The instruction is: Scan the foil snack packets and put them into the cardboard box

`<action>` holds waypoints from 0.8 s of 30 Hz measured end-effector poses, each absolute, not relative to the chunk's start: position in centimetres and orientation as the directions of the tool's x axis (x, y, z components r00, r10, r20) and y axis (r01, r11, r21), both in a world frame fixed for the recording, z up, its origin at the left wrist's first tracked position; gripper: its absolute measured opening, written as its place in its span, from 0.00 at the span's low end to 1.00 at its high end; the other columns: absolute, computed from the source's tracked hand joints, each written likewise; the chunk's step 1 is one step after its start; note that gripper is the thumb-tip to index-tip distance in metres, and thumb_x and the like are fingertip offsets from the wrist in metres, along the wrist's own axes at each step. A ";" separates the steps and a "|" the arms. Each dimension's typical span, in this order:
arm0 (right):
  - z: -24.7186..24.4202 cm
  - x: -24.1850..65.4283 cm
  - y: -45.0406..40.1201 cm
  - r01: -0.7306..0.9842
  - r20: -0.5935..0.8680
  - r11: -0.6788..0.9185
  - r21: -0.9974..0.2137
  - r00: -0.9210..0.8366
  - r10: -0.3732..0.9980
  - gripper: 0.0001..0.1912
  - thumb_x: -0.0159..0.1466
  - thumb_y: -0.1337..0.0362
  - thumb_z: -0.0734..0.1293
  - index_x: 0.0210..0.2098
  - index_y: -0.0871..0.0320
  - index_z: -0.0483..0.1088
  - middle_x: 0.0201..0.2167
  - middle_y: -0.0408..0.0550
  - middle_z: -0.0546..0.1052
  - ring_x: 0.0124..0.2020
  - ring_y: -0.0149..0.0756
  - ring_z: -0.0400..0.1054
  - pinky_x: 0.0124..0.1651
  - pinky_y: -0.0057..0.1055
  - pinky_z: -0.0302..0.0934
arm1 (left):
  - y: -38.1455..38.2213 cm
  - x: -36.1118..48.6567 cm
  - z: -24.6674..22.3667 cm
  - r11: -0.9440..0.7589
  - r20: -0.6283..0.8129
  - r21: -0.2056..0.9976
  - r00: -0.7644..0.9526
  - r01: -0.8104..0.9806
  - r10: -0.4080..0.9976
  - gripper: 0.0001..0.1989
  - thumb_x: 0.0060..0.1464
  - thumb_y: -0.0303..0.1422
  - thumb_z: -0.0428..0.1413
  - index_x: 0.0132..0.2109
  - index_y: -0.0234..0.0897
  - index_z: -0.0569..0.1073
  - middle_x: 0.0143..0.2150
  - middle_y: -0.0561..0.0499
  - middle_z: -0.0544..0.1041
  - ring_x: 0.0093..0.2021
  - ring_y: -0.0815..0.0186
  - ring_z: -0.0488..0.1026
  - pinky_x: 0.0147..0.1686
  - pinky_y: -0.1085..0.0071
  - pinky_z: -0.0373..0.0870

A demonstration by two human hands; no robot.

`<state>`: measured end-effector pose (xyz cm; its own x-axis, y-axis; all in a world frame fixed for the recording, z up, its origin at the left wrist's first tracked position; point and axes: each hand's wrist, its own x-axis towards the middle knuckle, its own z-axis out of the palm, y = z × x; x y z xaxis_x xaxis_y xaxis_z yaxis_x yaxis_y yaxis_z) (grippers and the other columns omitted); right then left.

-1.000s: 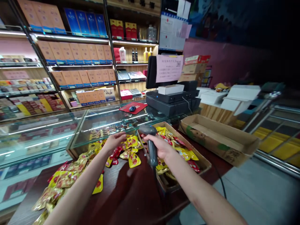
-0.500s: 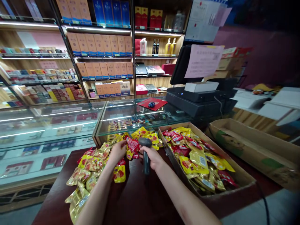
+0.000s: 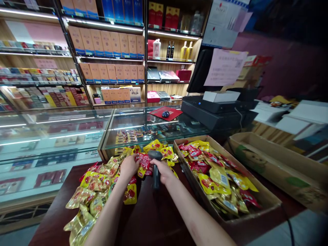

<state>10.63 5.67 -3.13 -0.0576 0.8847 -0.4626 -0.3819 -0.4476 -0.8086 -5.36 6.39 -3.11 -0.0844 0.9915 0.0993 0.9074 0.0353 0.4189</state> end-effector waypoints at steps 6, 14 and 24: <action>-1.5 10.9 4.8 -0.319 -0.434 -0.433 -0.843 -0.070 0.898 0.04 0.46 0.69 0.67 0.23 0.60 0.67 0.12 0.38 0.66 0.15 0.27 0.60 0.20 0.25 0.57 | 5.6 -5.2 -2.1 -0.039 0.130 0.429 -0.019 0.902 0.991 0.13 0.52 0.40 0.53 0.40 0.38 0.77 0.37 0.43 0.75 0.40 0.58 0.73 0.43 0.66 0.64; 0.6 14.3 4.4 -0.030 -0.116 -0.117 -0.993 -0.025 0.993 0.05 0.46 0.66 0.67 0.23 0.61 0.70 0.16 0.38 0.68 0.21 0.26 0.59 0.26 0.25 0.52 | 5.1 -3.6 -1.5 -0.283 0.268 0.581 0.149 0.763 0.952 0.22 0.45 0.36 0.60 0.49 0.36 0.71 0.47 0.43 0.74 0.48 0.57 0.70 0.47 0.66 0.64; -0.3 15.7 3.2 0.069 -0.126 -0.124 -0.990 -0.017 0.992 0.07 0.47 0.66 0.66 0.26 0.61 0.72 0.18 0.39 0.70 0.22 0.28 0.60 0.28 0.27 0.54 | 5.0 -2.9 -2.5 -0.158 -0.010 0.660 0.219 0.735 0.976 0.23 0.44 0.38 0.59 0.50 0.37 0.75 0.40 0.45 0.79 0.41 0.58 0.75 0.41 0.70 0.66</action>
<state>15.69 3.20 -0.32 -0.0172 0.9919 -0.1257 0.0689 -0.1242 -0.9899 -2.92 5.04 -2.54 0.2186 0.9758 -0.0098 0.7348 -0.1580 0.6596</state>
